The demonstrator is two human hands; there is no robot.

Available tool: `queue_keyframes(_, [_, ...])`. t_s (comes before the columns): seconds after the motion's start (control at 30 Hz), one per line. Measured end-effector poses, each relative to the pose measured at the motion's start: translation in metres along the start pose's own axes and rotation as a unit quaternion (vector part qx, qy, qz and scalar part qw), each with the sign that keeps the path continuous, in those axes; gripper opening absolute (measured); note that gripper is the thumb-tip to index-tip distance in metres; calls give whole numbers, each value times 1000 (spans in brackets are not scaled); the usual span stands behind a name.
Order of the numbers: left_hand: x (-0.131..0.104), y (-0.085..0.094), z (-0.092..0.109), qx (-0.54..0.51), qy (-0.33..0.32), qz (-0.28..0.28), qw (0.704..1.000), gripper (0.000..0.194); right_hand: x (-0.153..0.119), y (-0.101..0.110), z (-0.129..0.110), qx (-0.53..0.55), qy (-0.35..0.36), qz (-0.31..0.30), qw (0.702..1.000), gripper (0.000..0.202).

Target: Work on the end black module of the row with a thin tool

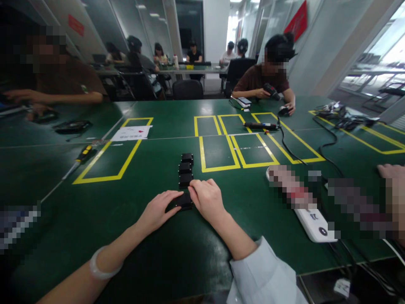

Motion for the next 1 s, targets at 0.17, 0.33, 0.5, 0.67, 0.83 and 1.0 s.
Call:
queue_keyframes(0.17, [0, 2, 3, -4, -11, 0, 1000, 37, 0, 2, -2, 7, 0, 5, 1000, 9])
queue_keyframes(0.33, [2, 4, 6, -2, -16, 0, 1000, 36, -1, 3, -3, 14, -8, 11, 1000, 9])
queue_keyframes(0.5, [2, 4, 5, -9, -12, -5, 1000, 36, 0, 4, -3, 6, -13, 8, 1000, 14])
queue_keyframes(0.67, [0, 1, 3, -12, -8, 0, 1000, 37, 6, 2, -2, -18, -14, -20, 1000, 17])
queue_keyframes(0.83, [0, 1, 5, -16, -1, 3, 1000, 37, 8, 1, -3, -36, -1, -39, 999, 19])
queue_keyframes(1.0, [-1, 1, 6, -15, 5, 5, 1000, 37, 9, 1, -3, -49, 6, -32, 998, 15])
Point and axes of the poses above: each hand's wrist, its own x-axis towards the middle knuckle, its own y-axis out of the back of the hand, z = x × y, the point moved 8 cm from there along x, towards the middle knuckle, and after that the axes turned 15 degrees about y, right-handed, at the moved point
